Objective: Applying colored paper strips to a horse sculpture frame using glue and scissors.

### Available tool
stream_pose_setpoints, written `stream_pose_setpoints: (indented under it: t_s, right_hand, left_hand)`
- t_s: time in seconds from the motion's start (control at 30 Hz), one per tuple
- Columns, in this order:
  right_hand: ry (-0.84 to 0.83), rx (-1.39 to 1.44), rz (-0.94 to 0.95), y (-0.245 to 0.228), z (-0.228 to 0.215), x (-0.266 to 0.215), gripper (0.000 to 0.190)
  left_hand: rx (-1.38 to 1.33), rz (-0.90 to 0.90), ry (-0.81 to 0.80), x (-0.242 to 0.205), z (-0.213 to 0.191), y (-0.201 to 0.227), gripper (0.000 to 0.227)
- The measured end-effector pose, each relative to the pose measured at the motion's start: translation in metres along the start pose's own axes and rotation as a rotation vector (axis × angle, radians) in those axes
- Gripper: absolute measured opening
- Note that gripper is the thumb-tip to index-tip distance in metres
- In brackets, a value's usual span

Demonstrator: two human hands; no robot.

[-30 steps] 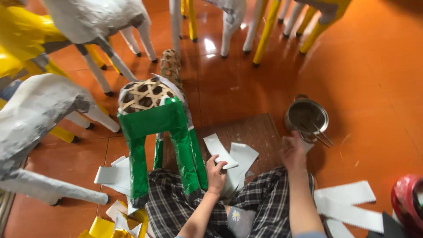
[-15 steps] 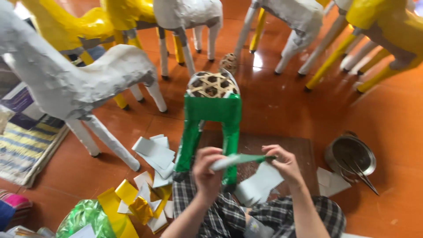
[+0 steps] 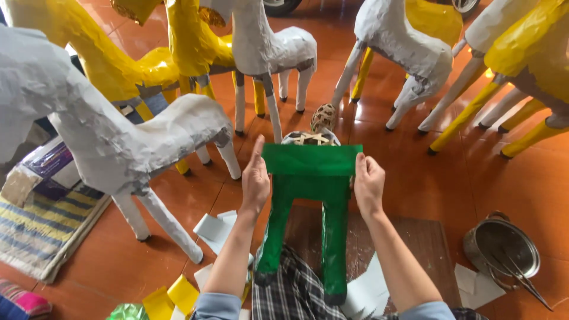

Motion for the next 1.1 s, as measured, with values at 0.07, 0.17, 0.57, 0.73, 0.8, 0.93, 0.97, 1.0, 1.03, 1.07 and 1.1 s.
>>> stream_pose_setpoints:
  t_s: [0.07,0.17,0.57,0.73,0.8,0.93,0.97,1.0,1.03,1.07,1.1]
  right_hand:
    - [0.027,-0.027,0.009,0.028,0.002,0.007,0.047]
    - [0.074,-0.036,0.040,0.038,0.001,0.007,0.043]
    - [0.174,0.047,0.072,0.041,-0.007,0.003,0.025]
    - [0.220,-0.018,-0.051,0.008,-0.007,-0.006,0.008]
    - [0.217,-0.173,-0.295,-0.014,-0.002,-0.013,0.031]
    - [0.288,-0.258,-0.367,0.004,0.001,-0.017,0.016]
    - [0.315,-0.278,-0.355,0.006,-0.001,-0.018,0.015]
    - [0.343,-0.299,-0.344,0.008,-0.002,-0.018,0.015]
    - [0.342,-0.299,-0.341,0.008,-0.001,-0.017,0.015]
    - [0.343,-0.301,-0.346,0.009,-0.001,-0.016,0.015]
    - [0.343,-0.304,-0.347,0.010,-0.001,-0.016,0.015]
  left_hand:
    - [0.012,-0.002,-0.021,0.004,0.002,-0.005,0.045]
    - [0.025,-0.003,-0.047,0.002,0.005,-0.023,0.045]
    - [0.067,-0.047,-0.106,0.003,0.009,-0.034,0.043]
    - [0.074,-0.062,-0.114,0.003,0.015,-0.038,0.043]
    - [-0.003,-0.085,-0.128,0.003,0.016,-0.042,0.043]
    - [-0.026,-0.088,-0.138,0.006,0.016,-0.046,0.042]
    - [-0.034,-0.095,-0.127,0.006,0.016,-0.045,0.042]
    - [-0.041,-0.102,-0.116,0.006,0.016,-0.045,0.043]
    - [-0.040,-0.104,-0.116,0.007,0.015,-0.046,0.043]
    - [-0.023,-0.090,-0.117,0.008,0.015,-0.047,0.043]
    - [-0.005,-0.079,-0.119,0.008,0.015,-0.048,0.042]
Point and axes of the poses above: each hand's wrist, its own x-axis towards the middle knuckle, its own z-axis out of the palm, y = z × x, the point moved 4 cm from there along x, towards the middle knuckle, and after that the axes turned 10 degrees about -x, right-handed, at the moved point
